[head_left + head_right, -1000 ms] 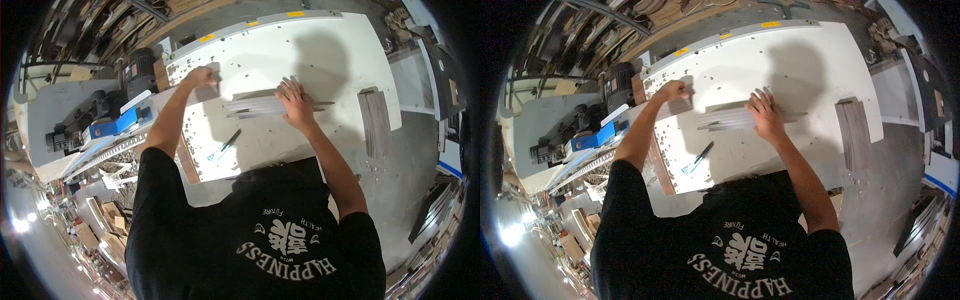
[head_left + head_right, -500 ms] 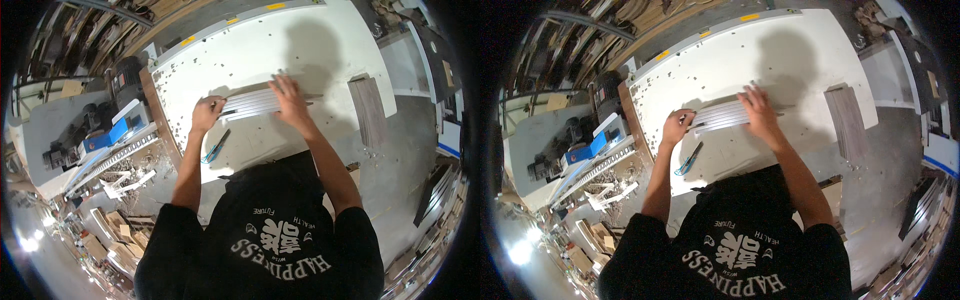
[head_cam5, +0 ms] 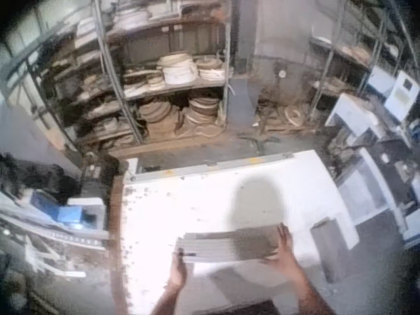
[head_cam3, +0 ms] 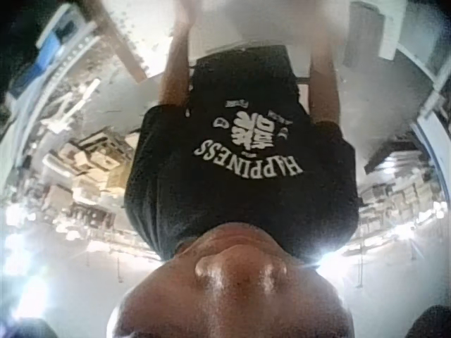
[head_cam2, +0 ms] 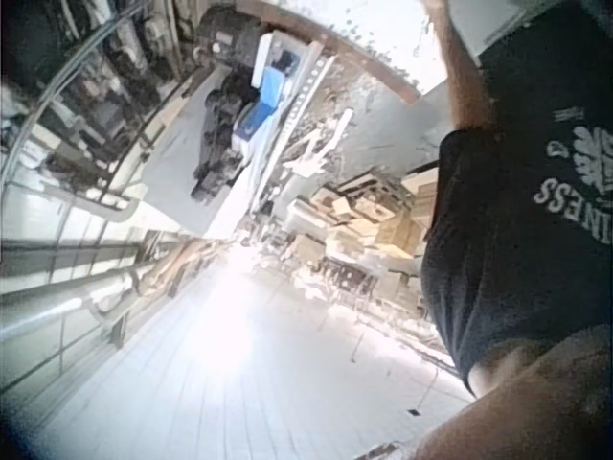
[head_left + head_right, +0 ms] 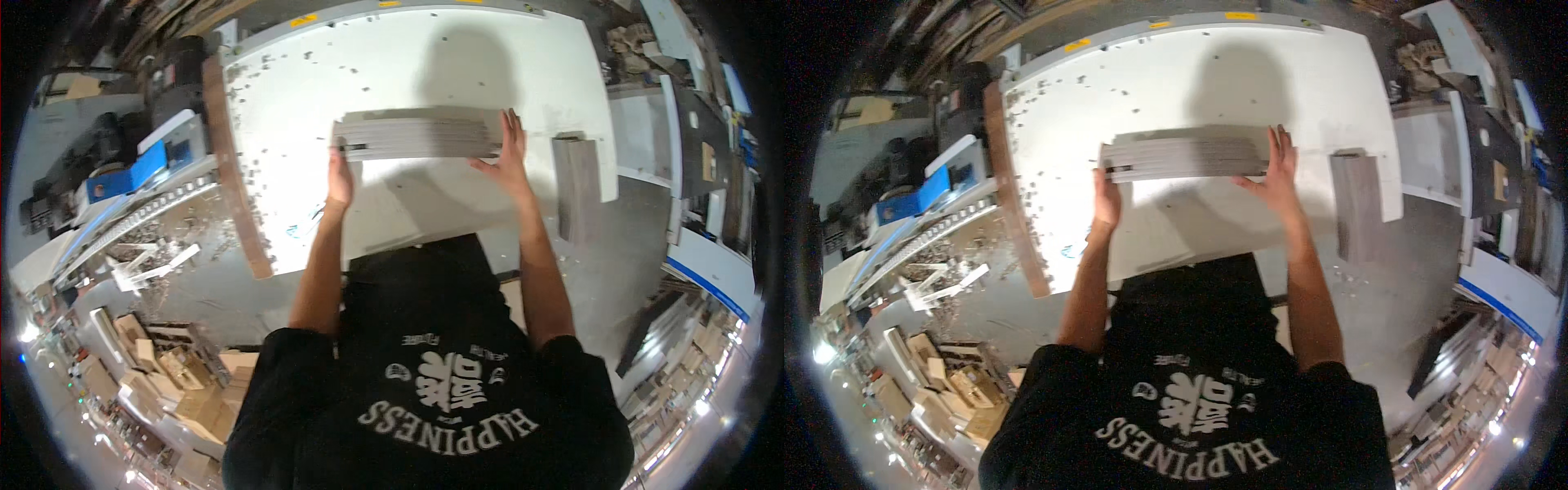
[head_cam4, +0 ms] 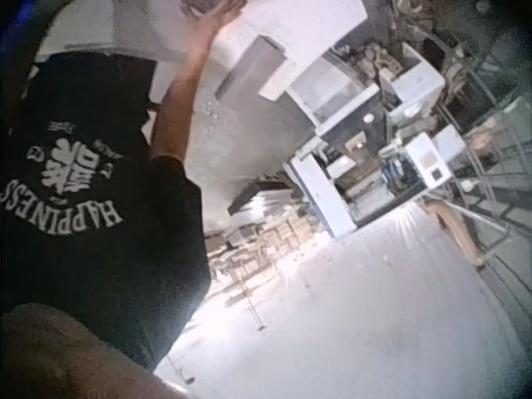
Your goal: Sorting and organizing small wood/composite panels on a workbench in a furniture factory.
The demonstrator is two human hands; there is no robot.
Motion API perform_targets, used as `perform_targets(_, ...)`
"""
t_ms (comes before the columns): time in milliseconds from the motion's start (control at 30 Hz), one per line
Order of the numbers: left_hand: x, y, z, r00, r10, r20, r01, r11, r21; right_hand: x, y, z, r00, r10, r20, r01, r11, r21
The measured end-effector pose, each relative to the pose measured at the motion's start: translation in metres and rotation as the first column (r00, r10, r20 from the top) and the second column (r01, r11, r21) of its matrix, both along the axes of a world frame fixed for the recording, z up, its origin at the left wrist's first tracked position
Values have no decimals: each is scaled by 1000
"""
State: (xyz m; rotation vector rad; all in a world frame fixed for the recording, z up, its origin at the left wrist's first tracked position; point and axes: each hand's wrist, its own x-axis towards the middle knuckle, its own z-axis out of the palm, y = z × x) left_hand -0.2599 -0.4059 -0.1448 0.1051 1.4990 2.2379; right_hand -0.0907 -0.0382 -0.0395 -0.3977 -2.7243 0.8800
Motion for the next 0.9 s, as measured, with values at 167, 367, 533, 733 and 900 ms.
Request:
perform_targets(167,15,29,38,996,-84,17,85,991,-102,56,26,-43,845,-530,-68,110,297,-948)
perform_targets(367,14,15,33,993,-121,-4,120,987,-111,7,-30,-54,900,-435,4,-29,-69,-997)
perform_targets(533,6,9,49,976,-109,-191,46,950,-309,-1,-36,-50,877,-481,16,-78,-173,-982)
perform_targets(733,-9,11,97,906,-105,-411,-125,859,-496,0,-28,-47,900,-436,-6,-87,-166,-982)
perform_targets(900,-6,98,165,449,-739,-503,-120,508,-853,11,-16,-63,871,-490,45,-74,-221,-973)
